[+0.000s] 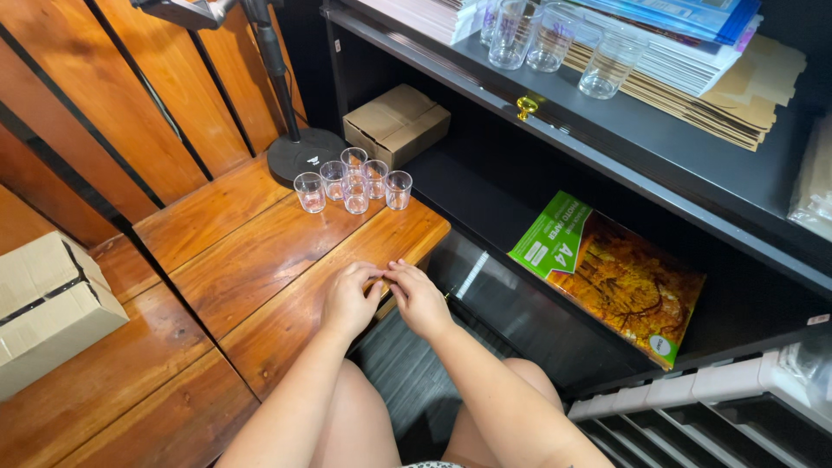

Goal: The person unpacks small clear glasses from a cardboard box with internal dividers and places them on a wooden bench. After removing all glasses, the person closes the box and moves it to a nearby shelf, then transfers the glasses one by one from the bench to the shelf.

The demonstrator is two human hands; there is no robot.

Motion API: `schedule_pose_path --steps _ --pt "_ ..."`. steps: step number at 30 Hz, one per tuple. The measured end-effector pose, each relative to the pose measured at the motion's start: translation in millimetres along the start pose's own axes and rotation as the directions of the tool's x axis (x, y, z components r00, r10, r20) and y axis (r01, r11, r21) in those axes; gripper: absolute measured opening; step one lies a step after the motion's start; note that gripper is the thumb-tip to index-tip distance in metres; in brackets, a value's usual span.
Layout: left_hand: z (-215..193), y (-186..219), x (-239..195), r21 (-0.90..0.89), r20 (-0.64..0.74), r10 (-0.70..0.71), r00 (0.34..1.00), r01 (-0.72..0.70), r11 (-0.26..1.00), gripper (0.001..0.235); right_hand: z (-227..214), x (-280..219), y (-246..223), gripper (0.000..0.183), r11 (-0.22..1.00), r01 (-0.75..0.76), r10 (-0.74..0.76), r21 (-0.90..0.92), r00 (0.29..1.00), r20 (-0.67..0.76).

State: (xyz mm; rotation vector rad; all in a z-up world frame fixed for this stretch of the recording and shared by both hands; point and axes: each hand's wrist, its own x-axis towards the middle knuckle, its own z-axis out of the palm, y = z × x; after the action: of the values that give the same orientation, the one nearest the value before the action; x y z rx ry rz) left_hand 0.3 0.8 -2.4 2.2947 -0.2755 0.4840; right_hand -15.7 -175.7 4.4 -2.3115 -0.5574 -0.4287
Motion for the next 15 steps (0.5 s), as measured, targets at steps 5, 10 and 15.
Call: schedule_pose_path --steps 5,10,15 --pt "-4.6 4.0 -0.7 -0.003 0.001 0.006 1.0 -0.006 1.0 0.014 -0.3 -1.6 3.2 0.034 1.0 0.0 -0.001 0.029 1.0 0.024" --pt "-5.3 4.0 -1.4 -0.008 0.002 0.016 1.0 -0.016 1.0 0.014 -1.4 -2.1 1.6 0.037 0.999 -0.021 0.02 0.027 0.999 0.05" --pt "-5.9 4.1 -0.7 -0.014 0.007 0.008 1.0 -0.008 1.0 0.015 -3.6 -3.0 -0.3 0.042 1.0 -0.014 0.013 0.008 0.998 0.068"
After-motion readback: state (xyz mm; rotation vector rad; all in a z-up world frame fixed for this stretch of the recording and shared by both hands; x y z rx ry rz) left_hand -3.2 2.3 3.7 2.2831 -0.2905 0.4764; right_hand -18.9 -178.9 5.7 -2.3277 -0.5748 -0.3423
